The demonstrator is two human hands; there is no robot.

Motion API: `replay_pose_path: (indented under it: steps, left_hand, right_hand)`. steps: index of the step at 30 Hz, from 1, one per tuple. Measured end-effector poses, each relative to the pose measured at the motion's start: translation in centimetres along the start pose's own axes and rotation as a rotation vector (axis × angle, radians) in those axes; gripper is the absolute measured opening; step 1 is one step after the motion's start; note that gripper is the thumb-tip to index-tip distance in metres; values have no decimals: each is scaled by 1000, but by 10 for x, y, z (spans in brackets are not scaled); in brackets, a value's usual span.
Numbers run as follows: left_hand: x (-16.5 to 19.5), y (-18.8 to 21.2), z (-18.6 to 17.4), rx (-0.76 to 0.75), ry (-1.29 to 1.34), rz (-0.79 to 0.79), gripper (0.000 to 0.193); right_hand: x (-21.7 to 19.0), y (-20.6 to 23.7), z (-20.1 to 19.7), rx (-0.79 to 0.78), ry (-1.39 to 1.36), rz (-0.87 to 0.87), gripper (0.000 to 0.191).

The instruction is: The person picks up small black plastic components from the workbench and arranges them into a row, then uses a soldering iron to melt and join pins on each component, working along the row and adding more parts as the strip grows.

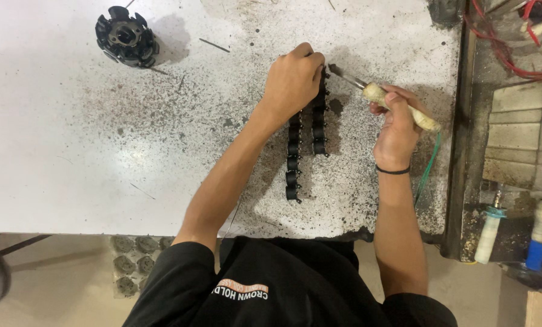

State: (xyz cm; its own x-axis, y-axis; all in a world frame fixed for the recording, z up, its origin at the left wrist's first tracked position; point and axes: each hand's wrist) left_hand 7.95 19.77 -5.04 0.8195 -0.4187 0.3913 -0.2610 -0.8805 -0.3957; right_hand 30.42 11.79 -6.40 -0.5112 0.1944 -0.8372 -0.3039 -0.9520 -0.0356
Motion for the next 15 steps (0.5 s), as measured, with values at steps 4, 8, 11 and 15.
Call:
replay_pose_path:
  steps: [4,8,11,15]
  left_hand:
    - [1,-1,-1,3,-4,4,4]
    - [4,-3,-11,68,30,37,3]
    - [7,3,-20,85,98,-24,5]
    - [11,19,-25,50,59,-5,11]
  right_hand:
    - [-1,-2,0,1,16,-3,13]
    - [-11,1,-5,31,-18,-73,15]
    - [-16,9,-7,16,-43,-89,13]
    - [-13,15,-4,35,38,-65,12]
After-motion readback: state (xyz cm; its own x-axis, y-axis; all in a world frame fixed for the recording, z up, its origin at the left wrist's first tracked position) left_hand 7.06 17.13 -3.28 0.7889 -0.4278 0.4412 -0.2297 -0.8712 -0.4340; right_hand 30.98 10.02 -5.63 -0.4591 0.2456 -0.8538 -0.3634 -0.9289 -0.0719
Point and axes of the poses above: each hand's wrist, its own y-axis away from the middle knuckle, its own z-axis out of the palm, x = y × z, and after that the axes turned 12 degrees about -y, right-handed
